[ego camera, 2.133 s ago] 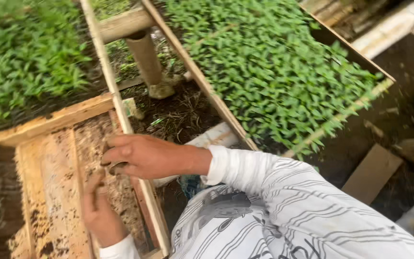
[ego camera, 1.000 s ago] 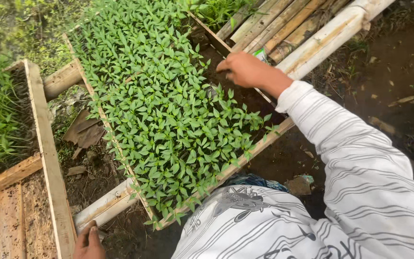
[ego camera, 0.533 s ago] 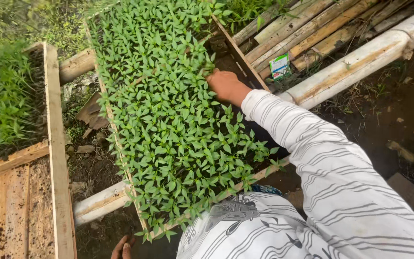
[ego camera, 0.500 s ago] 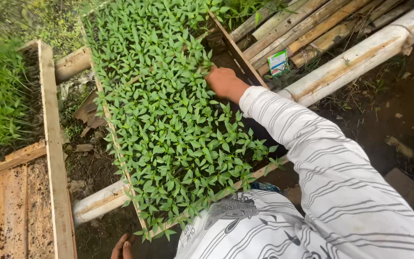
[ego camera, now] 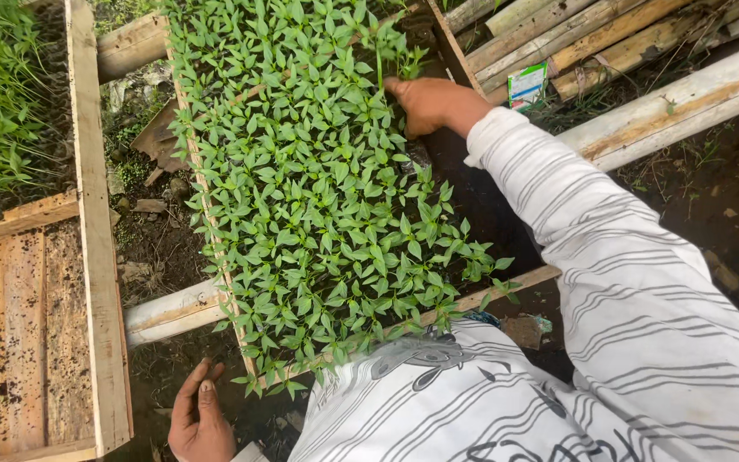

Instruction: The person picks up groups of seedlings in small soil plugs from a large seedling tray and places them into a wooden crate by hand.

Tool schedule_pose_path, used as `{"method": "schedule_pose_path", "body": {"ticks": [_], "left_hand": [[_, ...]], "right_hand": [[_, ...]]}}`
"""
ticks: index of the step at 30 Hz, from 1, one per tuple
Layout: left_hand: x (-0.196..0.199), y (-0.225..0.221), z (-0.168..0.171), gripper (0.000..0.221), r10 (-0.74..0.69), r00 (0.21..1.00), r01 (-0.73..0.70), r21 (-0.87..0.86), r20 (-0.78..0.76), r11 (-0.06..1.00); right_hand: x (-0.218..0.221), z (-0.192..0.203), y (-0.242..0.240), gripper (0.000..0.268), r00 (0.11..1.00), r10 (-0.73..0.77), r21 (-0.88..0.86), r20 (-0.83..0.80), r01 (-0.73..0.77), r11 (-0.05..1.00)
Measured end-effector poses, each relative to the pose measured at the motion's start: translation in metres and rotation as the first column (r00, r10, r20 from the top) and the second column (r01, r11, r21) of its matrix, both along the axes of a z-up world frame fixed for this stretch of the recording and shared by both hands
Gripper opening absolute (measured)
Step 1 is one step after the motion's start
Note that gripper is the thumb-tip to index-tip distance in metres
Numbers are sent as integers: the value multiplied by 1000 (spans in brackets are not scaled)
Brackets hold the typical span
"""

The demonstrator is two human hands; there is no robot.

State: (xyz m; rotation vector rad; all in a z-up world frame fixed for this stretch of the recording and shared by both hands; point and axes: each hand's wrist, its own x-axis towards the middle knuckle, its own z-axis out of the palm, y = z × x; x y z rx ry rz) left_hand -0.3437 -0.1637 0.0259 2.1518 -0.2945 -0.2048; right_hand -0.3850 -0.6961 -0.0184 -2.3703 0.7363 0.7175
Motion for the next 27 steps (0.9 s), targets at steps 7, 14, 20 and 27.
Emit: {"method": "schedule_pose_path", "body": {"ticks": [7, 14, 20, 27], "left_hand": [[9, -32, 23, 33, -195, 980, 197, -49, 40, 979], [10, -95, 42, 24, -313, 928, 334, -80, 199, 939], [-1, -165, 64, 18, -536, 784, 596, -140, 314, 790], [-20, -212, 61, 22, -728, 673, 722, -335, 134, 606]], "right_hand": [[-11, 5, -12, 99, 1000, -4, -30, 0, 4, 1000], [-21, 0, -7, 103, 989, -99, 92, 108, 89, 992], [-19, -22, -8, 95, 966, -56, 29, 254, 50, 998], [-49, 1, -18, 83, 882, -163, 197, 442, 82, 977]]}}
